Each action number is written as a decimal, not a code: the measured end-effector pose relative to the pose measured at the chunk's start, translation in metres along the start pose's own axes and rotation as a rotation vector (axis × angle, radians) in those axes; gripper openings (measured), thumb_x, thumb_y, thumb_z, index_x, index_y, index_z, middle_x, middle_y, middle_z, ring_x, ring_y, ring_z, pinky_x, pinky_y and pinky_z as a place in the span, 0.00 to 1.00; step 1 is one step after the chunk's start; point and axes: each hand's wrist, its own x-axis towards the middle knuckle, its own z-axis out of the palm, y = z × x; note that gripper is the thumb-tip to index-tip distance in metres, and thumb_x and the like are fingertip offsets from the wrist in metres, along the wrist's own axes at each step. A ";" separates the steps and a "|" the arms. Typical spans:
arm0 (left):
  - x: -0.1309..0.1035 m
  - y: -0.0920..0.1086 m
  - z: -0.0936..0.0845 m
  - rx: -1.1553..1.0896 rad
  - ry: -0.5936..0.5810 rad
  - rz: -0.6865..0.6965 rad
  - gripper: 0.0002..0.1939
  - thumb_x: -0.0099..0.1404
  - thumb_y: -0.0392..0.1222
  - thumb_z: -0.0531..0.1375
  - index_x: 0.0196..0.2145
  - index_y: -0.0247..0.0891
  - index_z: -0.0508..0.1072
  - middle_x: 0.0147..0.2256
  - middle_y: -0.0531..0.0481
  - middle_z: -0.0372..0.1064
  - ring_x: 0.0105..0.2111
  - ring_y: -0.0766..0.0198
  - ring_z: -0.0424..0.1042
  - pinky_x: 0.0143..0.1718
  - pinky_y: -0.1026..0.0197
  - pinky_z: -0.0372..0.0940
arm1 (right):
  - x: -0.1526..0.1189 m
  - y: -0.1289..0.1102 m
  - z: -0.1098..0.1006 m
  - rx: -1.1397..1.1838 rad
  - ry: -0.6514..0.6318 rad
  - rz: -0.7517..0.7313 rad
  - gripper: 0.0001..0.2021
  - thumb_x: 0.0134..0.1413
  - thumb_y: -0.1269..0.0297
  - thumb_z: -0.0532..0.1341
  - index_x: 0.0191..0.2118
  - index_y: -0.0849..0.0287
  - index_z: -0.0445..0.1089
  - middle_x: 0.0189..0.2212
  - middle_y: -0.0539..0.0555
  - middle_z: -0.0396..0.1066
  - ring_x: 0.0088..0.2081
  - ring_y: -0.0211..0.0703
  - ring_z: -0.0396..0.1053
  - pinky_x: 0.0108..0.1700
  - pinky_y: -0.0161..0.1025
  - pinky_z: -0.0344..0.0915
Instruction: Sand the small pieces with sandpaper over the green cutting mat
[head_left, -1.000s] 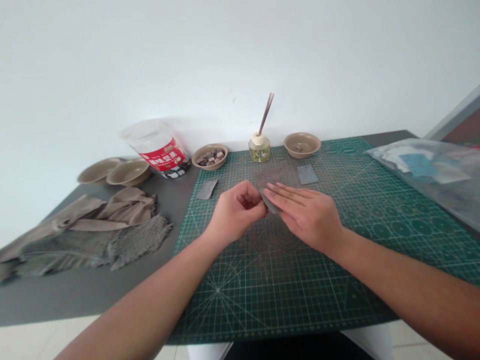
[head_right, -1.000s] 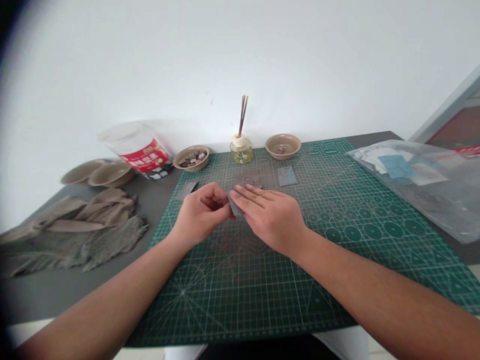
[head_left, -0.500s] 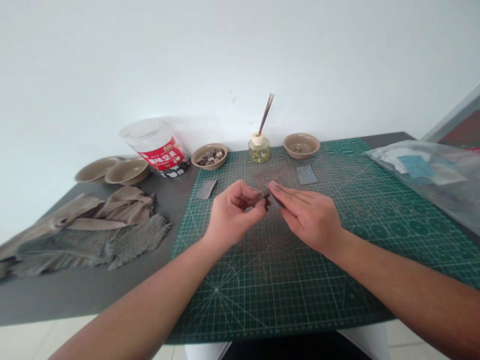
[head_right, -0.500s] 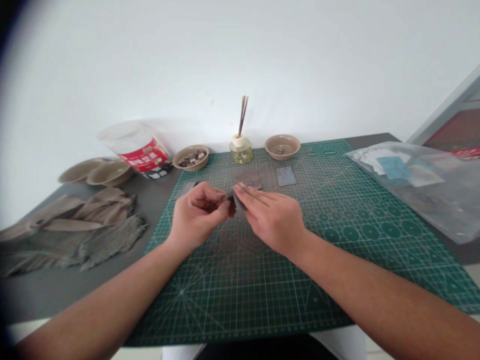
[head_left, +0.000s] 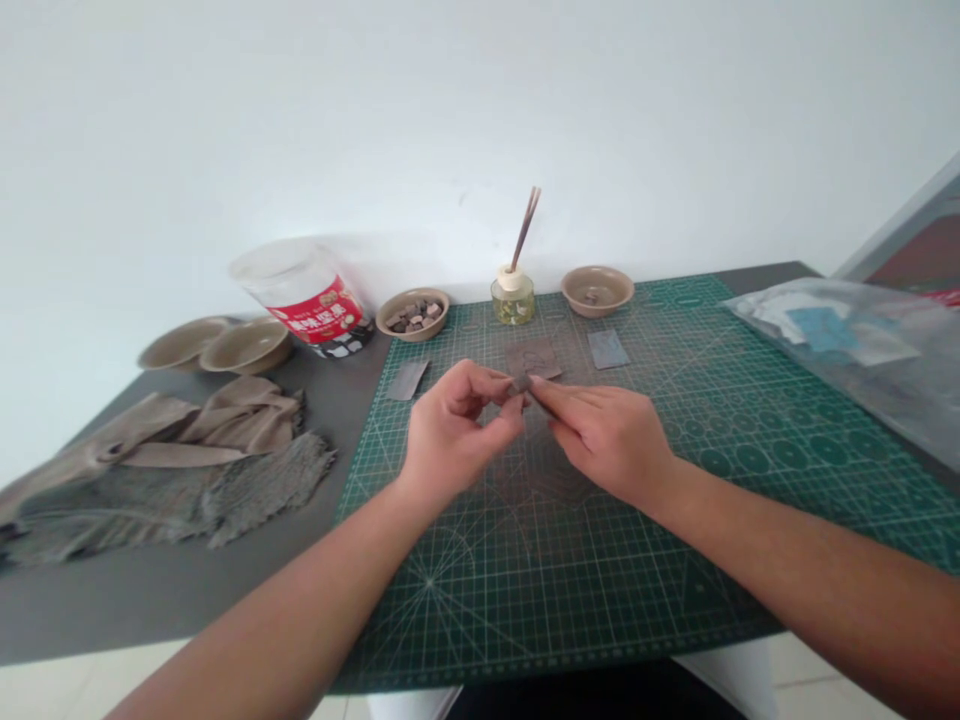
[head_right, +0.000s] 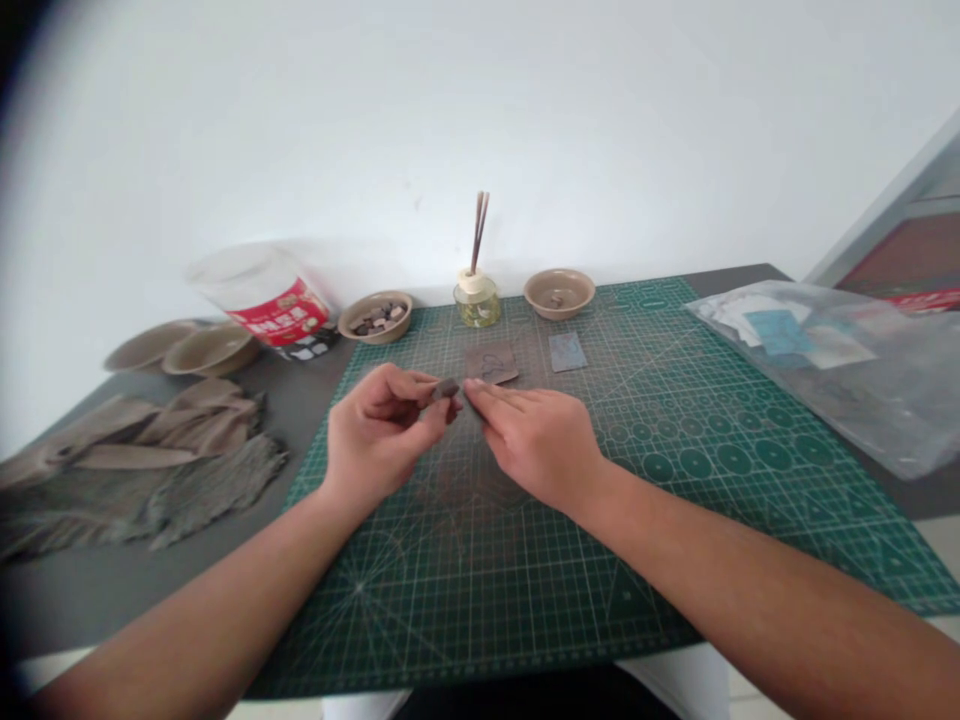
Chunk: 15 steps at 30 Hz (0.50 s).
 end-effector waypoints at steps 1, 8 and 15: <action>0.000 0.000 0.000 -0.007 0.008 0.003 0.10 0.58 0.38 0.67 0.29 0.38 0.67 0.33 0.47 0.74 0.33 0.62 0.75 0.35 0.60 0.71 | 0.000 0.000 0.000 -0.002 0.008 0.009 0.21 0.63 0.73 0.57 0.60 0.55 0.70 0.53 0.54 0.75 0.50 0.48 0.77 0.51 0.43 0.75; 0.001 -0.004 0.001 0.033 0.011 0.055 0.09 0.58 0.35 0.66 0.28 0.38 0.68 0.31 0.51 0.71 0.31 0.66 0.71 0.34 0.63 0.68 | 0.000 -0.006 -0.010 0.032 0.071 -0.106 0.25 0.64 0.74 0.55 0.65 0.51 0.64 0.60 0.50 0.67 0.59 0.44 0.70 0.60 0.43 0.69; -0.002 -0.003 0.002 0.057 -0.029 0.052 0.08 0.60 0.34 0.64 0.30 0.40 0.68 0.33 0.53 0.71 0.33 0.66 0.70 0.36 0.62 0.67 | 0.001 -0.006 -0.012 -0.035 0.036 -0.140 0.21 0.64 0.74 0.54 0.61 0.59 0.68 0.60 0.54 0.68 0.59 0.44 0.69 0.60 0.43 0.68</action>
